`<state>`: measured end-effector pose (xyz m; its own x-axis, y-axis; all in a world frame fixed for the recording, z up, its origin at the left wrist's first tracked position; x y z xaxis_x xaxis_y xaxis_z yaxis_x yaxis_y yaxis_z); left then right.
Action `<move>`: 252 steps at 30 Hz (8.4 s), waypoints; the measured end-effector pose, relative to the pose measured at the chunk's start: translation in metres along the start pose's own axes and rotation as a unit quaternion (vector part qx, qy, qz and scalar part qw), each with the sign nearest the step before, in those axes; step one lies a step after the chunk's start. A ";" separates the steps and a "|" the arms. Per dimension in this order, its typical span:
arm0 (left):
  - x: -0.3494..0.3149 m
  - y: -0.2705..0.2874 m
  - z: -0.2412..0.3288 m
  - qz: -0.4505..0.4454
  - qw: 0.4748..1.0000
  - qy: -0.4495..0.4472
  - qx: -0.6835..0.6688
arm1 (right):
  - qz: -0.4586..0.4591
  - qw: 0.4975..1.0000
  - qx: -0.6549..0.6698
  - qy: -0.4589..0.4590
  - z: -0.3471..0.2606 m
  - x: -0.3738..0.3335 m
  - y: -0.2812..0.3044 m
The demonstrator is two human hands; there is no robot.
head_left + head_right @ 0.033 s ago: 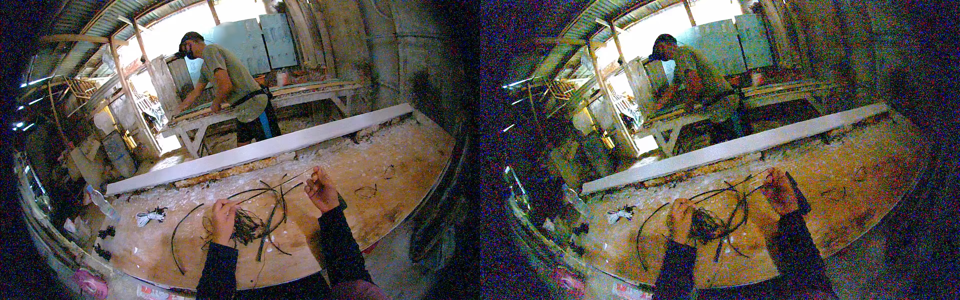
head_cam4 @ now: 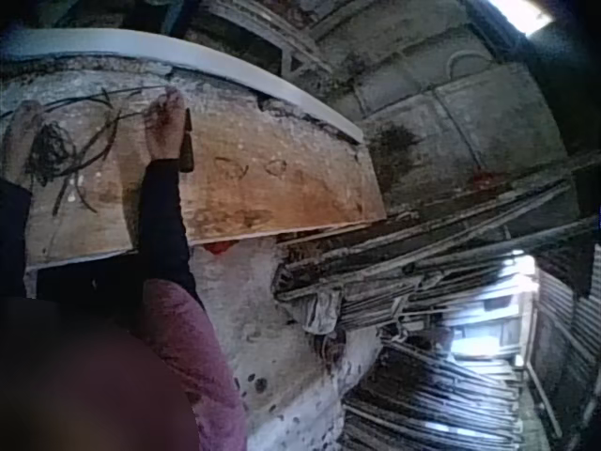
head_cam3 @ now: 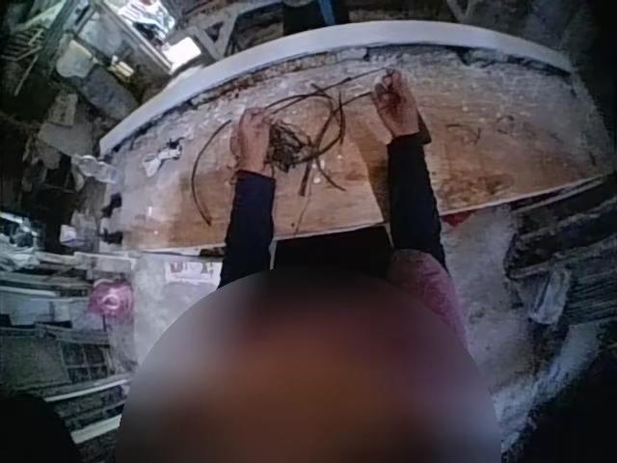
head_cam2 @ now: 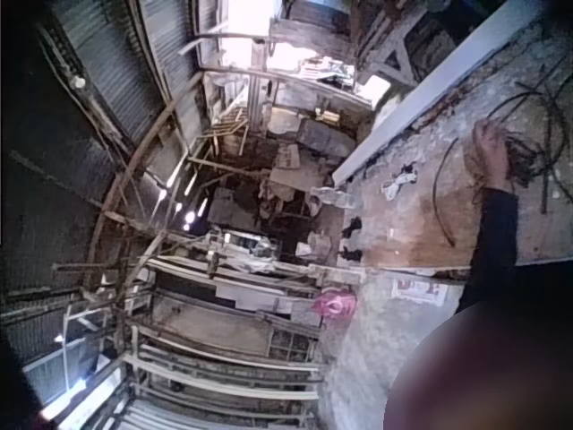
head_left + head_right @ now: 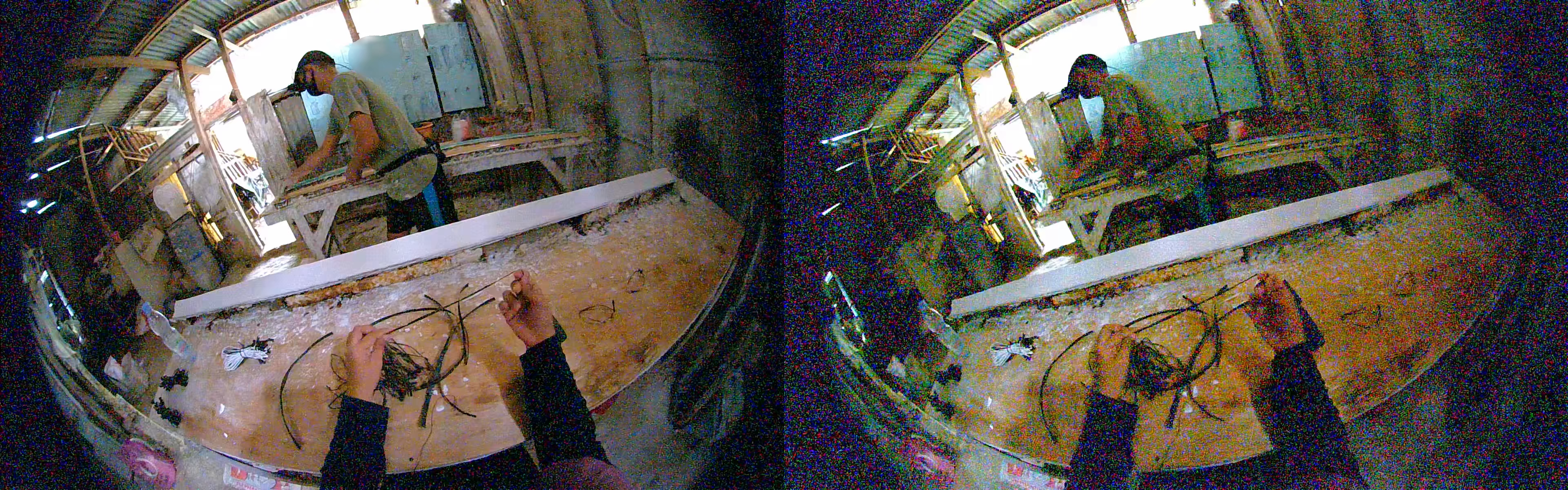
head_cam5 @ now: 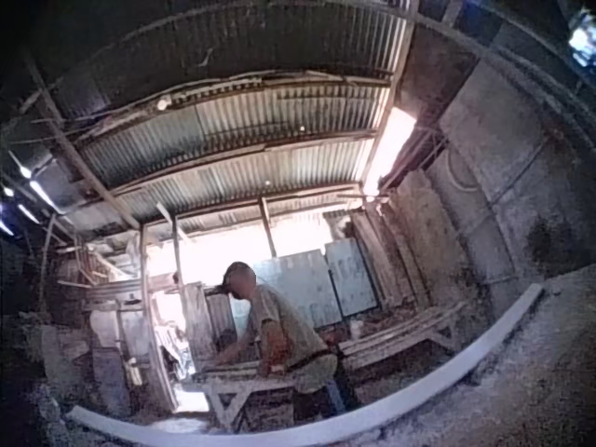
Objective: The person sorts and organizes a pile of black cables on a wooden workbench. They pick up individual cables, untangle them, and place them into a neat pile. Another person works in the background at a separate bench.
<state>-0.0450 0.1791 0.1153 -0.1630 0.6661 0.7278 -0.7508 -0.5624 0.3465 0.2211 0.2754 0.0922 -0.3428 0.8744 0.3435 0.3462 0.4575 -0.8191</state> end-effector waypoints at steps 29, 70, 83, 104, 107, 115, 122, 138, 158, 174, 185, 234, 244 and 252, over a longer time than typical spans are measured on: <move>-0.029 -0.053 -0.053 -0.090 0.931 0.237 -0.264 | -0.003 0.954 -0.276 -0.116 0.082 0.003 -0.006; -0.039 -0.078 -0.004 -0.193 0.913 0.260 -0.248 | 0.015 0.894 -0.414 -0.173 0.120 -0.009 -0.009; -0.045 -0.084 -0.013 -0.193 0.880 0.302 -0.313 | -0.003 0.923 -0.354 -0.149 0.118 -0.012 -0.008; -0.031 -0.075 0.005 -0.174 0.931 0.219 -0.234 | -0.045 0.858 -0.483 -0.166 0.123 -0.010 -0.009; -0.033 -0.076 0.006 -0.194 0.927 0.245 -0.207 | -0.012 0.864 -0.457 -0.212 0.129 -0.013 -0.001; -0.040 -0.082 -0.013 -0.139 0.902 0.270 -0.308 | -0.028 0.839 -0.515 -0.174 0.127 -0.011 -0.009; -0.053 -0.085 -0.031 -0.127 0.856 0.360 -0.350 | -0.021 0.846 -0.502 -0.180 0.130 -0.013 -0.008; -0.049 -0.076 -0.029 -0.042 0.817 0.384 -0.427 | -0.121 0.875 -0.441 -0.157 0.132 -0.014 -0.031; -0.049 -0.087 -0.032 -0.062 0.774 0.353 -0.522 | 0.057 0.903 -0.384 -0.187 0.125 -0.013 -0.004; -0.046 -0.084 -0.032 -0.029 0.741 0.351 -0.572 | -0.030 0.895 -0.420 -0.144 0.119 -0.012 -0.030; -0.043 -0.081 -0.016 -0.069 0.772 0.337 -0.534 | -0.036 0.894 -0.380 -0.236 0.135 -0.015 -0.017; -0.043 -0.083 -0.018 -0.116 0.809 0.329 -0.474 | -0.104 0.761 -0.633 0.100 0.084 -0.020 -0.082; -0.050 -0.084 -0.029 -0.203 0.800 0.356 -0.439 | -0.217 0.638 -0.735 0.077 0.111 -0.034 -0.096; -0.045 -0.084 -0.019 -0.167 0.783 0.346 -0.489 | -0.162 0.686 -0.700 0.111 0.096 -0.031 -0.096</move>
<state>0.0137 0.2059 0.0422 0.0930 0.9923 0.0813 -0.9021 0.1185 -0.4149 0.1145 0.1883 0.1161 -0.5122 0.6215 0.5928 0.8364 0.2041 0.5087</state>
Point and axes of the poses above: each hand's wrist, its own x-axis towards the middle knuckle, its own y-axis out of the back of the hand, z = x × y, the point moved 10 cm from there along x, towards the middle knuckle, and after that the axes turned 5 degrees about -y, right-handed, at the moved point
